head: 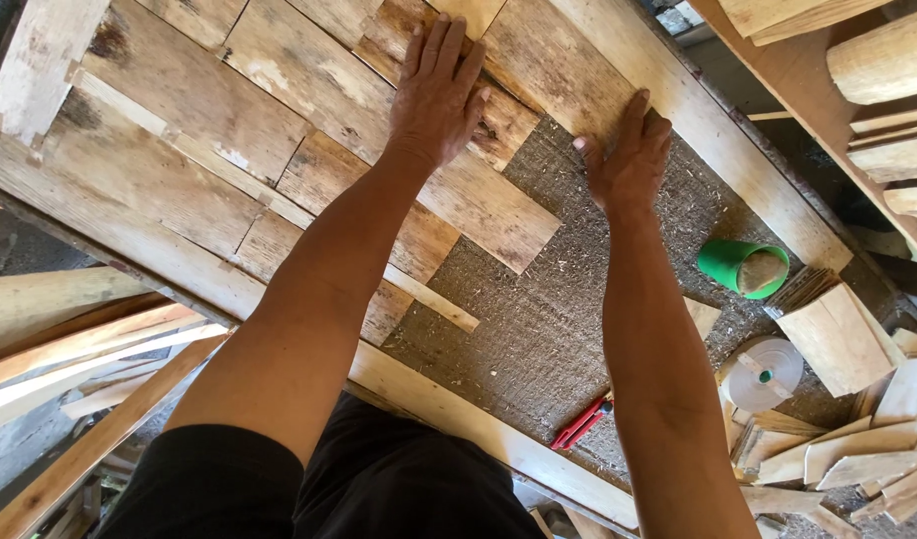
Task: The recorder is cutting and arranging small wooden pieces into a mosaic-like pattern on a larger board.
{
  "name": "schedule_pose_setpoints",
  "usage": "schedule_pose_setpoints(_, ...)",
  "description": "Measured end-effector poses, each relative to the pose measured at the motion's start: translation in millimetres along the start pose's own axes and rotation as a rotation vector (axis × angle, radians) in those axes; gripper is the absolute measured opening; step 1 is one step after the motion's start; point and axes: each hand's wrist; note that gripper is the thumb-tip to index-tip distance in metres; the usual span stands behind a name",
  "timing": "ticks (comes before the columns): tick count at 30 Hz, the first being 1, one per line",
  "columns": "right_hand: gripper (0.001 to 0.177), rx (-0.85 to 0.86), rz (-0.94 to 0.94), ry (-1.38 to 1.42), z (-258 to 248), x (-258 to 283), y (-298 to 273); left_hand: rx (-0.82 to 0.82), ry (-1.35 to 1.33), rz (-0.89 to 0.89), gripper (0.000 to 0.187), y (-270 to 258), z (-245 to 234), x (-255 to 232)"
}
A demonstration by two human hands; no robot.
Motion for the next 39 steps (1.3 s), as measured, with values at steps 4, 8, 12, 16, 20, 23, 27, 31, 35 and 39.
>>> schedule_pose_setpoints(4,0.107,-0.030,0.042,0.035,9,-2,-4,-0.001,0.000,-0.001,0.066,-1,-5,0)
schedule_pose_setpoints(8,0.112,-0.200,-0.023,0.165,13,-10,-23,0.002,0.001,0.014,0.064,-3,-4,-1)
schedule_pose_setpoints(12,0.093,-0.370,-0.104,0.402,2,-12,-64,-0.082,-0.027,0.047,0.061,-1,1,3)
schedule_pose_setpoints(16,0.067,-0.577,-0.161,0.433,-4,-3,-156,-0.096,0.033,0.105,0.062,-6,-1,4)
schedule_pose_setpoints(20,0.039,-0.597,-0.007,0.321,5,-15,-235,-0.148,-0.082,0.107,0.067,-10,-4,1)
schedule_pose_setpoints(23,0.029,-0.612,0.185,0.334,8,-30,-259,-0.143,-0.047,0.108,0.069,-16,-12,-1)
schedule_pose_setpoints(27,0.024,-0.662,0.411,0.405,16,-57,-243,-0.079,-0.053,0.108,0.081,-15,-11,-7)
schedule_pose_setpoints(31,0.023,-0.584,0.467,0.405,28,-81,-217,-0.095,-0.024,0.110,0.080,-38,5,-13)
schedule_pose_setpoints(35,0.013,-0.309,0.654,0.324,12,-78,-204,-0.462,-0.094,0.339,0.078,-100,9,-42)
schedule_pose_setpoints(39,0.014,-0.284,0.472,0.126,14,-87,-208,-0.460,-0.431,0.498,0.086,-195,19,-96)
Point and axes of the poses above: each hand's wrist, its own y-axis towards the middle knuckle, its own z-axis out of the palm, x = y × z, and after that the axes turned 10 degrees about -x, right-handed
